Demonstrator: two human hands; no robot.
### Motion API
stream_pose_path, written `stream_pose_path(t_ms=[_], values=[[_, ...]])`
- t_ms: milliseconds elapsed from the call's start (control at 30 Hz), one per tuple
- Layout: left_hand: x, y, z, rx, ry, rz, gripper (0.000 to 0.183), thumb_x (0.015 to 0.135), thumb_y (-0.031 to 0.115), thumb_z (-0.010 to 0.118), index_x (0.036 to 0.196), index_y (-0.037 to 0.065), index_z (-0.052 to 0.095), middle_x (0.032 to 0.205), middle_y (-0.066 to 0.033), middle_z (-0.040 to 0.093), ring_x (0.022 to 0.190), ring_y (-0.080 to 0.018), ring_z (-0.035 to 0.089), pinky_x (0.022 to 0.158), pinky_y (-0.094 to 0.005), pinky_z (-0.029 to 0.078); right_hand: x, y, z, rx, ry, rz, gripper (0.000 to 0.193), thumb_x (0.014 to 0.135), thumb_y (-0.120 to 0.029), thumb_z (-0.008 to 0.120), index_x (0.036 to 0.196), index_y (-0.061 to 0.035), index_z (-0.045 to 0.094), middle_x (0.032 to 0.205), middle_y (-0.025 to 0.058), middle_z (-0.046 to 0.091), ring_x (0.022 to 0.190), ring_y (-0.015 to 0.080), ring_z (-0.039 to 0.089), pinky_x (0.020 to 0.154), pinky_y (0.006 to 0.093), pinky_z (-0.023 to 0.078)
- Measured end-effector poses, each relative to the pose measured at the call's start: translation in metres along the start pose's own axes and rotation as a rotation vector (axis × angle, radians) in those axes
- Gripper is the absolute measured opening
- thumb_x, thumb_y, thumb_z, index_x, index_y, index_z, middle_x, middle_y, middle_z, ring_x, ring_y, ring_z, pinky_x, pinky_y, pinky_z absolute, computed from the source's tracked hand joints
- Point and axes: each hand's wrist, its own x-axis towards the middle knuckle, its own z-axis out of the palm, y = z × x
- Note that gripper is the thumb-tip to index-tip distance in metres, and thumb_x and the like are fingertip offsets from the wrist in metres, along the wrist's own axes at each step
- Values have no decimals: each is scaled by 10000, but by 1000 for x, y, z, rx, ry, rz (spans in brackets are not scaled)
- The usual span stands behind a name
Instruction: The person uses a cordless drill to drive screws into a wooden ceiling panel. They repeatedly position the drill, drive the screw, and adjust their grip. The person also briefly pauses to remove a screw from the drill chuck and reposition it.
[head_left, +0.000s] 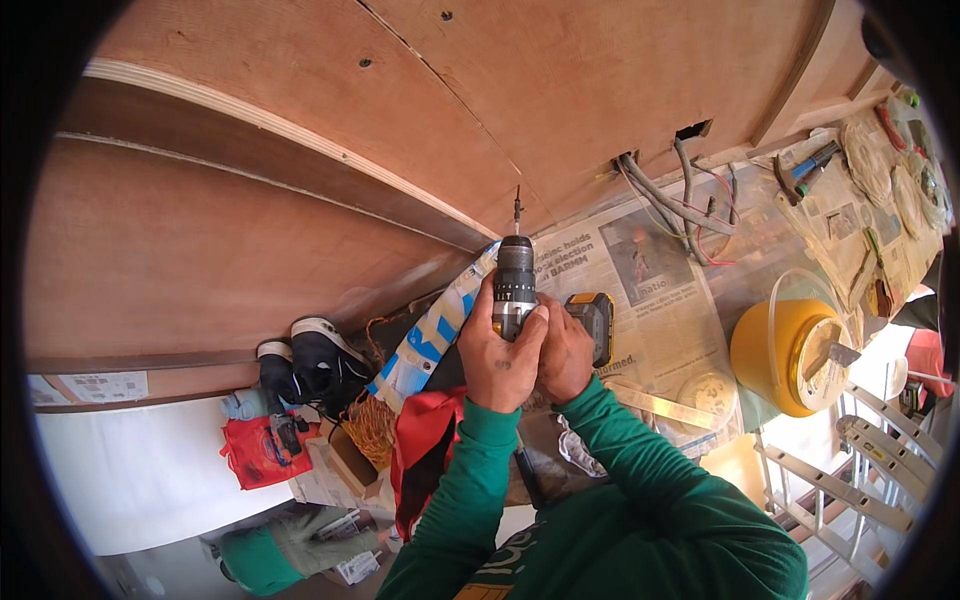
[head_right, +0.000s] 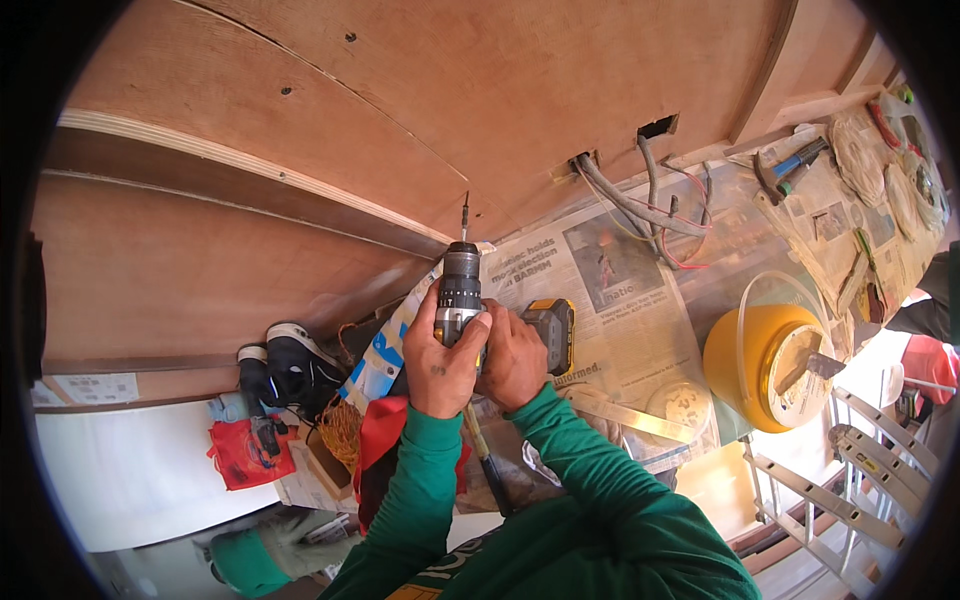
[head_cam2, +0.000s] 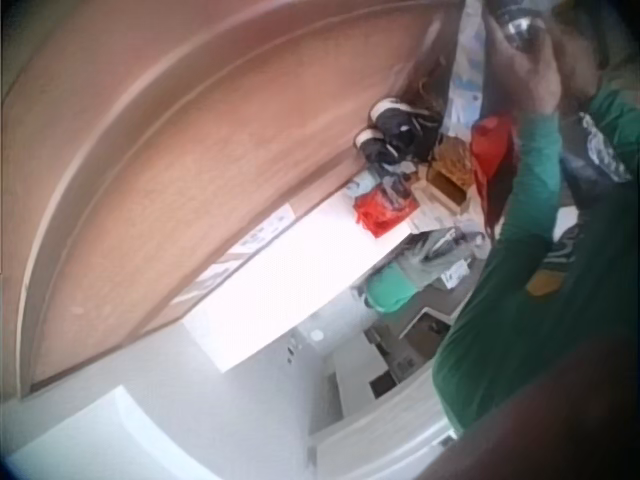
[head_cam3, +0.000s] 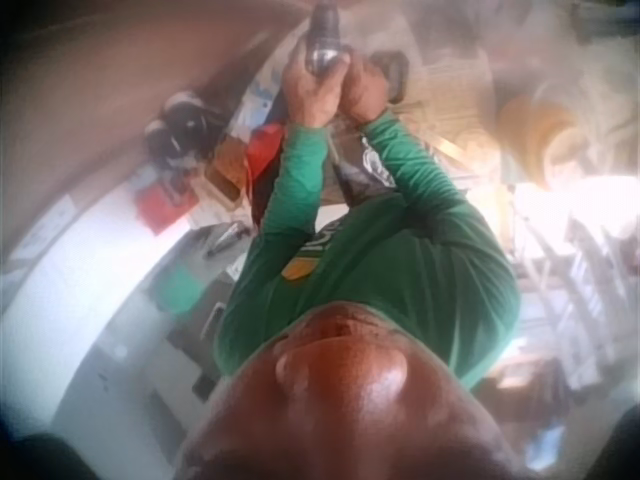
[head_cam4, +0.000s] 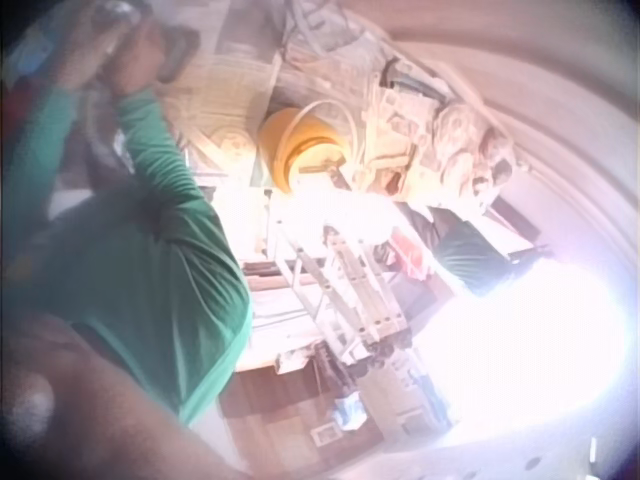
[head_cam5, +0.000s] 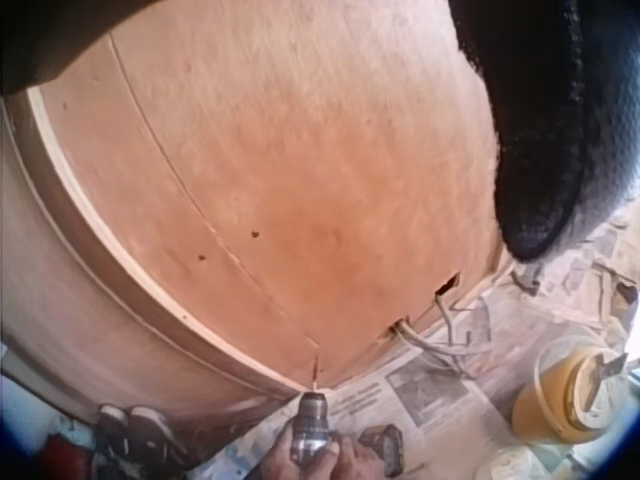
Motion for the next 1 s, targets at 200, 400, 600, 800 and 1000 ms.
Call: stream_pose_path(t_ms=[200,400,600,800,1000], values=[[0,6,-1,-48,-12,-57,467,854,59,725,1289,-23,578,924,-54,665,776,-104,597,691,-275,516,-3,6,8,-23,-30,-4,633,745,-210,771,1289,14,538,1023,197,656,887,418,644,762,481,509],[-1,4,0,10,-12,-55,481,863,41,713,1315,-23,560,942,-53,664,787,-96,605,680,-273,524,-5,11,10,-6,-16,-12,559,797,-217,727,1272,21,553,1013,205,657,904,416,645,778,486,512],[-2,-2,4,-20,9,-27,501,862,30,710,1332,-26,546,949,-64,664,798,-106,619,686,-276,530,-4,10,8,-4,-32,12,459,853,-189,661,1252,19,567,996,195,659,897,407,651,769,475,518],[-2,-4,4,40,16,-1,508,868,30,706,1345,-26,542,951,-61,664,801,-108,618,697,-276,527,-3,9,7,6,-9,-6,413,854,-164,657,1221,10,580,996,186,656,882,398,657,757,465,522],[-2,-2,4,15,26,-27,509,869,29,707,1348,-25,543,950,-53,657,802,-101,604,699,-273,524,-3,11,9,9,-26,-8,451,858,-186,660,1243,32,572,1019,198,669,907,409,657,777,471,526]])
